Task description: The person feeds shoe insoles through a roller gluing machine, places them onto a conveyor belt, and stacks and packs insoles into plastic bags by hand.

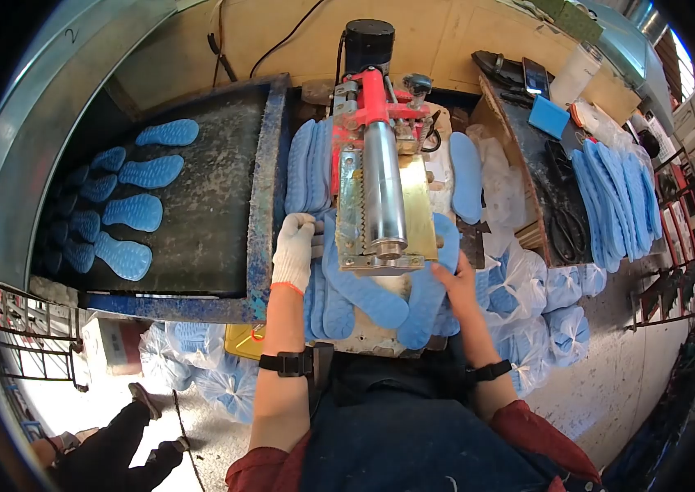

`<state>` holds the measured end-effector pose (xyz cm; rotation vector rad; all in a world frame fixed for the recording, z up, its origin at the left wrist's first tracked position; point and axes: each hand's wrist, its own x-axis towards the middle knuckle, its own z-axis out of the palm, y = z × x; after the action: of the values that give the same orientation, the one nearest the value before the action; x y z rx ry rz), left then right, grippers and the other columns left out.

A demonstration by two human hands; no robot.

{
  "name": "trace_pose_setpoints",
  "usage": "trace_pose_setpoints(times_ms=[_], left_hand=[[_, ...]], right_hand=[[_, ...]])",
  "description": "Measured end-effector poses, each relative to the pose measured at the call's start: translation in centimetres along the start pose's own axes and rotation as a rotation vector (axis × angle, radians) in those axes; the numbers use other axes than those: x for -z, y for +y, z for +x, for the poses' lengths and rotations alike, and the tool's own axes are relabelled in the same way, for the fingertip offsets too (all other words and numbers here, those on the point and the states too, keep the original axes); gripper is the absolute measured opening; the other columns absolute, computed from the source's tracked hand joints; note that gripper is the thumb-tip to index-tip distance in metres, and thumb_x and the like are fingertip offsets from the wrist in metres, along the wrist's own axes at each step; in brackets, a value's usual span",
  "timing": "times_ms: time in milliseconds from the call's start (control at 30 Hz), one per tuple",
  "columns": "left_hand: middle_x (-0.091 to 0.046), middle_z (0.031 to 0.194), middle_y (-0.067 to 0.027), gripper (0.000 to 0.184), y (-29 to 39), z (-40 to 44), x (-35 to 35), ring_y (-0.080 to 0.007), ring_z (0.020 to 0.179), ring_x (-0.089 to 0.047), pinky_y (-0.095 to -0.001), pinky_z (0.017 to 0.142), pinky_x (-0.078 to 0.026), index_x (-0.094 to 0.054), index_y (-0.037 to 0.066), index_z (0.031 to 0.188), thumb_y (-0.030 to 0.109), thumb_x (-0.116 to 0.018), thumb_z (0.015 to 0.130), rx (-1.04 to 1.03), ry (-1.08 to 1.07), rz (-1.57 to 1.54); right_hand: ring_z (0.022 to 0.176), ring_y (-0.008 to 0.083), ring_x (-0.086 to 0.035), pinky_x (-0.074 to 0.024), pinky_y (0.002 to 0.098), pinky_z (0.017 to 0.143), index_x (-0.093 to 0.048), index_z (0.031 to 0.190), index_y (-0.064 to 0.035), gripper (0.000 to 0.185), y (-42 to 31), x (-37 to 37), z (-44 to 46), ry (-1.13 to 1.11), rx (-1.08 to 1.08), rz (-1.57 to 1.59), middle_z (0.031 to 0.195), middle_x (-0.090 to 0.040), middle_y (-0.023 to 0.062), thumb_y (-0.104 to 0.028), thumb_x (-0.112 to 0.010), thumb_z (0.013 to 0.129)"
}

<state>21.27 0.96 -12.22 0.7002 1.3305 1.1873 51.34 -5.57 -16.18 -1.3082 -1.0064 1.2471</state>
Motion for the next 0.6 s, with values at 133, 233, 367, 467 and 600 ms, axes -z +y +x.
trace_pose_setpoints(times_ms=[133,233,367,467,600], left_hand=[[-0.059,0.099,-0.0088,0.018,0.2,-0.3,-0.1,-0.0149,0.082,-0.056,-0.0298,0.074,-0.049,-0.053,0.004,0.108,0.012,-0.043,0.096,-0.038,0.073,-0.125],[-0.055,0.12,-0.0143,0.03,1.5,-3.2,0.1,-0.0225,0.109,-0.056,-0.0348,0.089,-0.047,-0.051,0.002,0.121,0.019,-0.045,0.097,-0.33,0.137,0.125],[-0.048,0.135,-0.0192,0.047,4.8,-7.4,-1.0,-0.0288,0.125,-0.05,-0.0384,0.102,-0.041,-0.04,0.0,0.138,0.027,-0.044,0.1,-0.465,0.084,-0.038],[-0.045,0.139,-0.0214,0.055,6.2,-8.6,-1.6,-0.0324,0.127,-0.048,-0.0416,0.105,-0.039,-0.035,0.0,0.142,0.035,-0.043,0.101,-0.555,-0.005,-0.137],[-0.029,0.15,-0.0243,0.07,9.0,-9.6,-3.8,-0.0348,0.139,-0.03,-0.0448,0.113,-0.026,-0.024,0.001,0.148,0.05,-0.037,0.1,-0.681,-0.232,-0.271]], right_hand=[[0.1,0.0158,-0.062,-0.0517,0.0309,0.084,-0.05,0.13,-0.0025,0.045,-1.8,0.9,0.0,0.022,-0.044,0.351,0.115,-0.063,0.0084,-0.003,-0.062,0.087],[0.098,0.0171,-0.06,-0.0482,0.0314,0.087,-0.05,0.131,-0.0012,0.042,-6.0,1.6,-0.3,0.058,-0.003,0.392,0.115,-0.061,0.0073,-0.004,-0.057,0.09],[0.102,0.0257,-0.056,-0.0479,0.0357,0.085,-0.052,0.132,-0.0064,0.047,-10.9,1.2,1.0,0.101,0.614,-0.633,0.112,-0.057,0.0112,0.004,-0.053,0.086],[0.104,0.0311,-0.053,-0.0475,0.0378,0.084,-0.057,0.129,-0.0129,0.055,-13.9,-1.0,2.2,0.118,0.936,-1.002,0.112,-0.055,0.0141,0.009,-0.056,0.079],[0.106,0.0324,-0.052,-0.0473,0.0391,0.085,-0.06,0.126,-0.0177,0.058,-14.9,-3.2,3.2,0.057,1.002,-1.099,0.114,-0.055,0.0141,0.01,-0.061,0.075]])
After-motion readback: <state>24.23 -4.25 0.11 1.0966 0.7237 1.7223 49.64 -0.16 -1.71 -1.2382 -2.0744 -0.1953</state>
